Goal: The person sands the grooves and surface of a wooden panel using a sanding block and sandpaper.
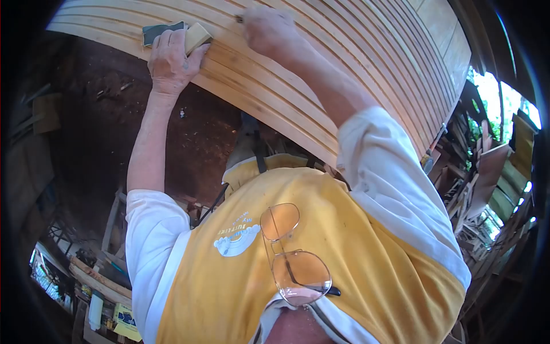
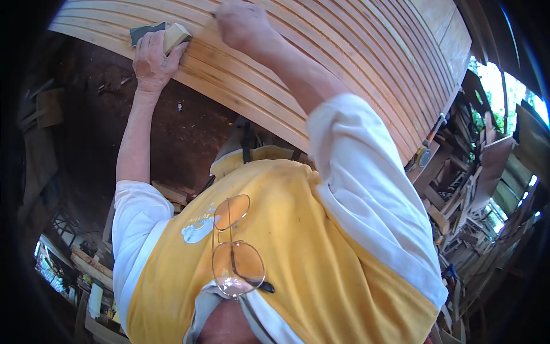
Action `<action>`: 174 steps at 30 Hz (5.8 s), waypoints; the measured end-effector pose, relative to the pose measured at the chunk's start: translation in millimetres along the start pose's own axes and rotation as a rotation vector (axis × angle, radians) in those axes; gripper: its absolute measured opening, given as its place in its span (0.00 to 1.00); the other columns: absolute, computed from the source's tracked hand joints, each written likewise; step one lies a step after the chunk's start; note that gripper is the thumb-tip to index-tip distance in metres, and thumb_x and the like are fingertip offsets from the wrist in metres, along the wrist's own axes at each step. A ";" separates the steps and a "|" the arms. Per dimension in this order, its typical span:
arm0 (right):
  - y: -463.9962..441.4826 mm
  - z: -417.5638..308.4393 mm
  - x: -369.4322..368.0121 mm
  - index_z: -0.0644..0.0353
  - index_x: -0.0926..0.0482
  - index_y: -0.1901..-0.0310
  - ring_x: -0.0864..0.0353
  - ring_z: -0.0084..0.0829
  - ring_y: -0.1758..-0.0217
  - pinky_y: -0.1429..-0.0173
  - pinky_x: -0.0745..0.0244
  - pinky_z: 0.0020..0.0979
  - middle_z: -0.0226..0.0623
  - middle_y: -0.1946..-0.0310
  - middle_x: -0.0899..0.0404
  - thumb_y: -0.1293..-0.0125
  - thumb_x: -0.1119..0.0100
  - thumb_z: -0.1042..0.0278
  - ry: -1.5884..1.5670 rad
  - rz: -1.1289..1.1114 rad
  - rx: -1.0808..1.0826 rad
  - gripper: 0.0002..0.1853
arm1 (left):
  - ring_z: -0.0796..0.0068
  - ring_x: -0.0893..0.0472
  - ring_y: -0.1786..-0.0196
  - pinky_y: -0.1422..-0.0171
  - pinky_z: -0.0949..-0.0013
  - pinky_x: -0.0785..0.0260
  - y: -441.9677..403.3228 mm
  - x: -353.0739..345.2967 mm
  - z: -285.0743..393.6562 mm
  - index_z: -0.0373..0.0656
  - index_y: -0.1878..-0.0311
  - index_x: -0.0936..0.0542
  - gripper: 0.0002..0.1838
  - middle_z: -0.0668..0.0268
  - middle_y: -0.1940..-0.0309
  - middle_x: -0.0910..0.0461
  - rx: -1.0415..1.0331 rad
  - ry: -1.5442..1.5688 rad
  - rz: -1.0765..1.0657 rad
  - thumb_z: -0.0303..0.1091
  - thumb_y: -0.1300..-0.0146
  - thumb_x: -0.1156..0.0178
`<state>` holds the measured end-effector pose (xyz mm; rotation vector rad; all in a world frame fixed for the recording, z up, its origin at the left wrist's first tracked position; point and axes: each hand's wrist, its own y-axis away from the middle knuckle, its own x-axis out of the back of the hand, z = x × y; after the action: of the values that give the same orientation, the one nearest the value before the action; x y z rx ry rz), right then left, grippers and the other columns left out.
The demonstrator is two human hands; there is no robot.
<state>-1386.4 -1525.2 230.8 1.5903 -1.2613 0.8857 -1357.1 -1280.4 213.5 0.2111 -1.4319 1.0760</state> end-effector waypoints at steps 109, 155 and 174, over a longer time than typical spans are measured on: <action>358.6 242.0 -2.8 0.60 0.21 0.59 0.16 0.50 0.52 0.49 0.21 0.47 0.50 0.59 0.17 0.31 0.40 0.62 0.023 0.322 0.013 0.10 | 0.46 0.15 0.50 0.47 0.47 0.20 -0.9 -34.2 205.8 0.30 0.46 0.22 0.29 0.44 0.54 0.17 0.229 -0.209 -0.241 0.49 0.36 0.29; 355.8 240.3 -7.4 0.57 0.22 0.58 0.18 0.45 0.55 0.51 0.24 0.44 0.44 0.62 0.19 0.37 0.40 0.65 0.143 0.379 0.064 0.08 | 0.38 0.19 0.43 0.41 0.43 0.27 6.9 -61.7 152.2 0.40 0.42 0.22 0.37 0.42 0.48 0.17 0.178 -0.312 -0.345 0.69 0.31 0.42; 440.7 271.1 7.3 0.54 0.21 0.62 0.18 0.43 0.57 0.50 0.26 0.45 0.39 0.67 0.20 0.41 0.39 0.67 0.125 0.266 -0.062 0.06 | 0.35 0.19 0.44 0.39 0.42 0.29 2.8 -61.8 153.5 0.36 0.45 0.21 0.38 0.40 0.48 0.17 0.179 -0.323 -0.401 0.69 0.30 0.43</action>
<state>-1813.1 -1817.9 236.7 1.3165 -1.4169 1.0831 -1451.2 -1414.6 191.0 0.7970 -1.4920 0.8600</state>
